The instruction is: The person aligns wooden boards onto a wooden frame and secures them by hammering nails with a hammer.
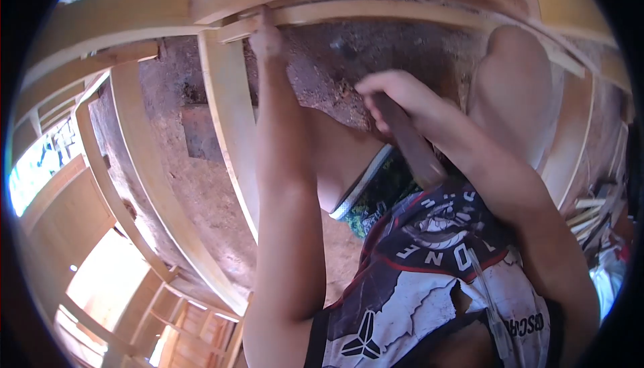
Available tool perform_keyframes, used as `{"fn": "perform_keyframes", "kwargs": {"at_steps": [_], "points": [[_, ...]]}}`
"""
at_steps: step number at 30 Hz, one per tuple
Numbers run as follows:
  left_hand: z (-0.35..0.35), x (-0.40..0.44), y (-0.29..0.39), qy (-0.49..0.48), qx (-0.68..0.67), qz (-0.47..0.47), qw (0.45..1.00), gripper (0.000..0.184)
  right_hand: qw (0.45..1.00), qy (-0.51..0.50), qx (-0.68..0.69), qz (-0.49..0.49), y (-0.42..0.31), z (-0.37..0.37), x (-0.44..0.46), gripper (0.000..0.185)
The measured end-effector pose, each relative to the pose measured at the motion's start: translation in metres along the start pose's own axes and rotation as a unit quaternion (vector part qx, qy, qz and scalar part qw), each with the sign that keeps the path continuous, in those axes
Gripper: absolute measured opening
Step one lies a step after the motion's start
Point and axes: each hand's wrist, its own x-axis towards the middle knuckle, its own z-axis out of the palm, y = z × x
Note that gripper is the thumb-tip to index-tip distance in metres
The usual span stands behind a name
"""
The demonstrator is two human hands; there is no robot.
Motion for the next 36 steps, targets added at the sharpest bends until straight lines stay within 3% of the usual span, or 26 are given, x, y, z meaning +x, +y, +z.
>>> {"fn": "perform_keyframes", "kwargs": {"at_steps": [2,4,5,7,9,16,22,25,27,31,32,33,36], "points": [[-0.003,0.003,0.001,-0.005,0.054,-0.018,0.998,0.078,0.998,-0.058,-0.036,-0.007,-0.007,-0.003,-0.039,0.018],[-0.004,0.006,-0.010,0.013,0.067,0.096,0.993,0.076,0.993,-0.098,-0.042,-0.046,-0.009,-0.003,-0.073,0.030],[-0.006,0.012,-0.015,-0.009,0.050,0.072,0.996,0.074,0.992,-0.104,-0.028,-0.068,-0.012,-0.001,-0.094,0.039],[-0.008,-0.006,-0.002,-0.011,0.024,0.067,0.997,0.074,0.985,-0.091,-0.060,-0.134,-0.016,0.002,-0.127,0.053],[-0.003,-0.003,-0.001,-0.023,0.001,0.024,0.999,0.074,0.981,-0.074,-0.071,-0.162,-0.018,-0.010,-0.153,0.057],[0.002,0.002,-0.009,-0.002,-0.029,0.042,0.999,0.070,0.969,-0.032,-0.047,-0.240,-0.023,-0.005,-0.206,0.071],[0.000,-0.003,-0.006,0.025,0.014,0.015,0.999,0.069,0.973,-0.037,-0.072,-0.218,-0.029,-0.004,-0.188,0.075],[-0.001,0.005,-0.011,0.029,0.051,0.016,0.998,0.065,0.971,-0.052,-0.170,-0.160,-0.046,-0.022,-0.171,0.078],[-0.001,0.002,-0.012,0.022,0.031,0.044,0.998,0.063,0.949,-0.082,-0.265,-0.149,-0.063,-0.038,-0.158,0.076],[-0.005,-0.015,0.007,0.079,0.063,-0.004,0.995,0.061,0.918,-0.156,-0.349,-0.101,-0.093,-0.054,-0.125,0.077],[-0.009,-0.018,0.002,0.061,0.075,-0.044,0.994,0.059,0.870,-0.151,-0.446,-0.148,-0.094,-0.067,-0.106,0.080],[-0.009,-0.016,0.010,0.015,0.089,-0.068,0.994,0.058,0.870,-0.171,-0.446,-0.123,-0.097,-0.070,-0.096,0.081],[-0.004,-0.029,0.026,0.019,0.047,-0.052,0.997,0.066,0.872,-0.217,-0.433,-0.071,-0.107,-0.074,-0.073,0.082]]}}
